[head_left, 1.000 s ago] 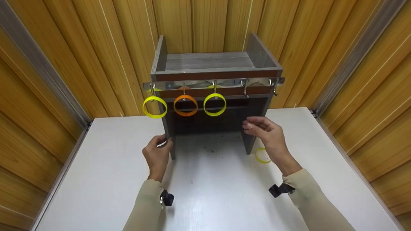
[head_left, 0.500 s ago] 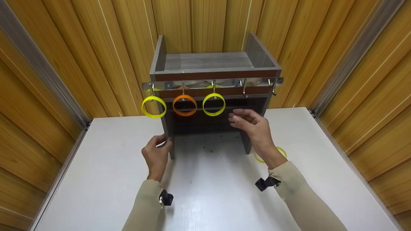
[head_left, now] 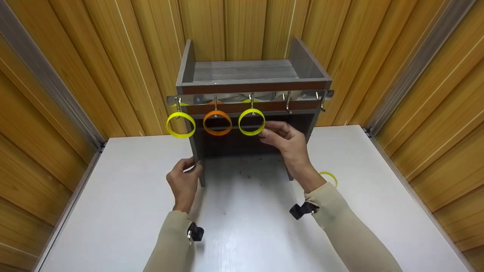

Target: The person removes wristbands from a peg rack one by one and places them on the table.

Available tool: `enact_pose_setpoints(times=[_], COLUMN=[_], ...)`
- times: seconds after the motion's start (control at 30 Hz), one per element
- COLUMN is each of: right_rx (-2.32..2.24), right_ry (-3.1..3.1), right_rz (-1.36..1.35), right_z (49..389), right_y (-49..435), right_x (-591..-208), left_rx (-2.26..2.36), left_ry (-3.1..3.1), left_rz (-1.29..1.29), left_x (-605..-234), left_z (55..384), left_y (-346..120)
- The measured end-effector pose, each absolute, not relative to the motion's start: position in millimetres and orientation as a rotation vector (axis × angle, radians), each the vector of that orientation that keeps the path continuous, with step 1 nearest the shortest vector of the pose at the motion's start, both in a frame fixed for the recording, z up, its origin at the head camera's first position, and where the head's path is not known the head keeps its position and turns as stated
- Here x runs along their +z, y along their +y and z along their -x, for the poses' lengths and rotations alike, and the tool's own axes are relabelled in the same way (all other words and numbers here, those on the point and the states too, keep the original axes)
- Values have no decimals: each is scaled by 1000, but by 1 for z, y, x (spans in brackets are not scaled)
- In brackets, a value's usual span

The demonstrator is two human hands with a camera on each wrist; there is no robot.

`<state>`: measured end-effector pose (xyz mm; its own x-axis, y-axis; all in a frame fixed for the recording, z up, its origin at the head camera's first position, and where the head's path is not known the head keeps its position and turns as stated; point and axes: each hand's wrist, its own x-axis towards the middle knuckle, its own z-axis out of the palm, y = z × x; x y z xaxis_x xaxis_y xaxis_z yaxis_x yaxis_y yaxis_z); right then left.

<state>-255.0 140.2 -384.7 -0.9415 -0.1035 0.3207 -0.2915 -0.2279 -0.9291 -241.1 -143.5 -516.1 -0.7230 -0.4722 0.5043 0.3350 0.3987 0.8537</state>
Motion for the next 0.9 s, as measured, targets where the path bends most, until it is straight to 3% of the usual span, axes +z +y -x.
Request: enact_pose_setpoints(times=[0.9], right_rx=[2419], right_ry=[-1657], right_rz=[-491], right_z=[245], right_y=[126], right_x=[-363], left_rx=[-1419], left_ry=[-1933], left_rz=[-106], left_x=[-516], left_z=[240], left_y=[-144])
